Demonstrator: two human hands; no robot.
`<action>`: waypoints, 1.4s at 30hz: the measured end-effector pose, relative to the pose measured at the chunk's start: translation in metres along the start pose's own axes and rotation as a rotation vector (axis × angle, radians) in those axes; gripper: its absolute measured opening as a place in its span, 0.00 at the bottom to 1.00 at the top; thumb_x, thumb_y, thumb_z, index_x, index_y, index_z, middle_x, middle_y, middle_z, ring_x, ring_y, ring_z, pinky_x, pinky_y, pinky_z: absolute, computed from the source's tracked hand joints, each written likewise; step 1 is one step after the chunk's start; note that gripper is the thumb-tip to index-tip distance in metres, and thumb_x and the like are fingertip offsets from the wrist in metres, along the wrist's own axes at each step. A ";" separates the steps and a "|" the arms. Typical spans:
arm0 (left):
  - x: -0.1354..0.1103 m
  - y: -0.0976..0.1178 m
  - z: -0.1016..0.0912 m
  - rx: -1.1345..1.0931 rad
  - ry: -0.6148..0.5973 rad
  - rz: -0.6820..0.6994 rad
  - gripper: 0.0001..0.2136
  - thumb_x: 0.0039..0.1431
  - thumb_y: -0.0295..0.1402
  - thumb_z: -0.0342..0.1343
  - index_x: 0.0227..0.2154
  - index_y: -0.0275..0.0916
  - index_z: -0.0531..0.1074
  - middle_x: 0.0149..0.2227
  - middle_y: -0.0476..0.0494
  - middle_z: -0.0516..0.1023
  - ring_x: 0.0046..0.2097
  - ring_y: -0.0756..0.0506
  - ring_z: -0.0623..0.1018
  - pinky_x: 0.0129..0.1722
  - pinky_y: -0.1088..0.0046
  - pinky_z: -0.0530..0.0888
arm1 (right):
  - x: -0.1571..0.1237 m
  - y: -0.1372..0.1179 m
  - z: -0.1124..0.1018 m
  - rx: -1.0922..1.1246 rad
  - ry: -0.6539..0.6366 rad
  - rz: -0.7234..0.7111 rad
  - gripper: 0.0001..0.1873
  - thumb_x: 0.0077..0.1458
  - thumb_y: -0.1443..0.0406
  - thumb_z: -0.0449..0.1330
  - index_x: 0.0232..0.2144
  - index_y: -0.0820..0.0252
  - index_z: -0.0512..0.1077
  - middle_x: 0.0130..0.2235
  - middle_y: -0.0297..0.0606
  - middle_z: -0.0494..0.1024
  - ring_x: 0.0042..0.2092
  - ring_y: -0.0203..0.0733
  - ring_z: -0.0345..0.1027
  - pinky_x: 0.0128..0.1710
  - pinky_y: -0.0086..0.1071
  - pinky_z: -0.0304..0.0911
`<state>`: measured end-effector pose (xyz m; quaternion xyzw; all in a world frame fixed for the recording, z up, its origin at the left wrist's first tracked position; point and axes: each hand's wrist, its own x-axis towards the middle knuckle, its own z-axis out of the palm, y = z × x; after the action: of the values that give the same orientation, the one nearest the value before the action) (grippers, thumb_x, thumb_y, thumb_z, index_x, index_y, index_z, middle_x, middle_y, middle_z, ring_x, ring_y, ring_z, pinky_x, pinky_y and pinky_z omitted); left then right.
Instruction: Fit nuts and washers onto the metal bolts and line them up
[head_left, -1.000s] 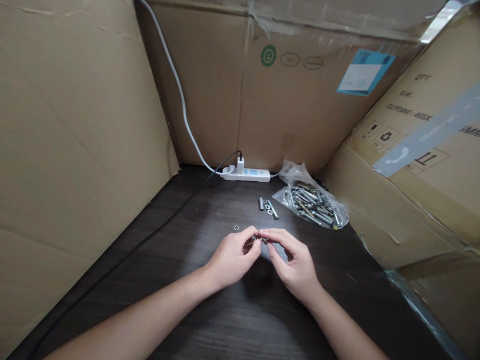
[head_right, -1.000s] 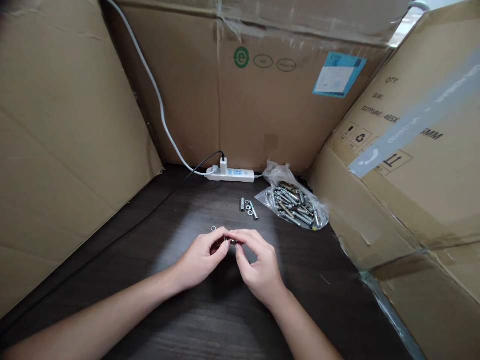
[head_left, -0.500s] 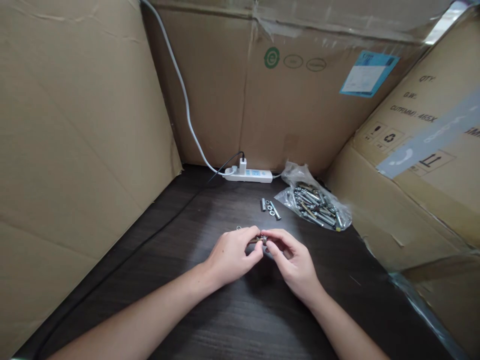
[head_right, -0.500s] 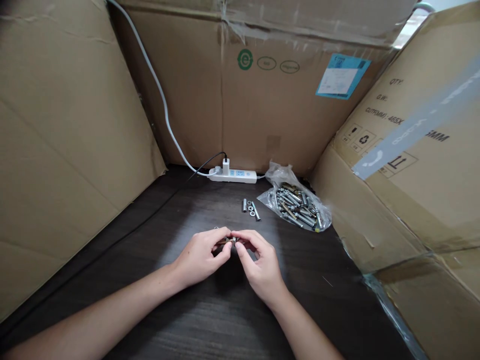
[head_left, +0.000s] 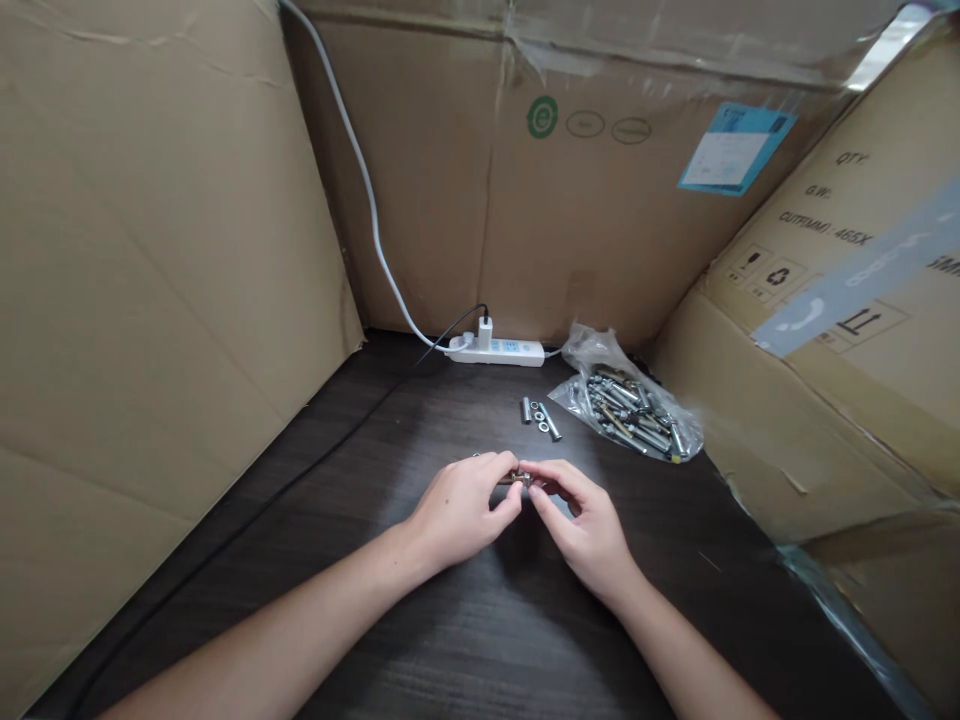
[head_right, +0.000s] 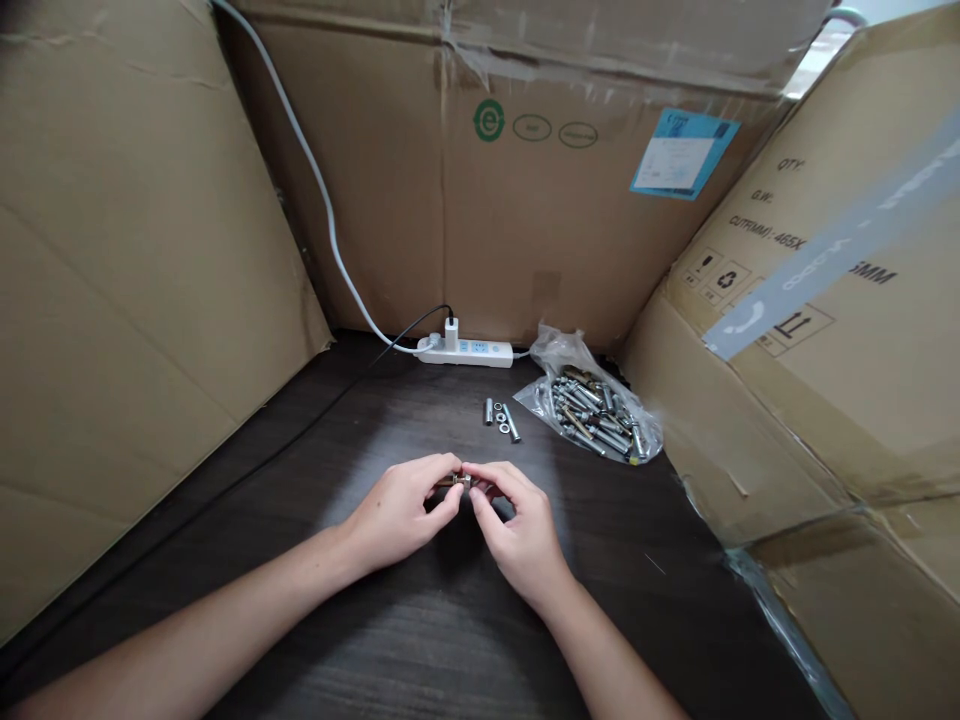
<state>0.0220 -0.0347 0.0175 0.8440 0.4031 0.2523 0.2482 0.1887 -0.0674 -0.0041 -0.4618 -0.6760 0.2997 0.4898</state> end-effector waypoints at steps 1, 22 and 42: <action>0.000 0.000 0.000 0.009 -0.004 0.007 0.05 0.60 0.32 0.46 0.31 0.40 0.66 0.30 0.50 0.71 0.32 0.49 0.70 0.30 0.76 0.64 | 0.000 0.000 0.000 0.000 -0.002 0.005 0.13 0.57 0.67 0.56 0.44 0.57 0.73 0.40 0.40 0.75 0.38 0.40 0.70 0.40 0.34 0.67; 0.000 -0.005 0.001 0.026 -0.021 0.031 0.06 0.62 0.33 0.46 0.36 0.40 0.67 0.35 0.47 0.73 0.37 0.47 0.72 0.36 0.73 0.67 | -0.001 0.001 0.002 0.014 0.012 0.086 0.11 0.56 0.63 0.57 0.41 0.59 0.73 0.40 0.42 0.77 0.38 0.41 0.72 0.40 0.35 0.69; -0.001 -0.008 0.006 0.022 -0.052 0.079 0.07 0.63 0.34 0.46 0.40 0.40 0.66 0.38 0.46 0.74 0.40 0.46 0.73 0.39 0.71 0.68 | 0.001 0.000 -0.002 -0.047 -0.051 0.181 0.12 0.57 0.58 0.54 0.37 0.60 0.70 0.31 0.36 0.74 0.31 0.37 0.67 0.30 0.28 0.62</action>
<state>0.0204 -0.0325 0.0081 0.8682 0.3656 0.2355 0.2391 0.1907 -0.0667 -0.0035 -0.5246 -0.6507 0.3384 0.4324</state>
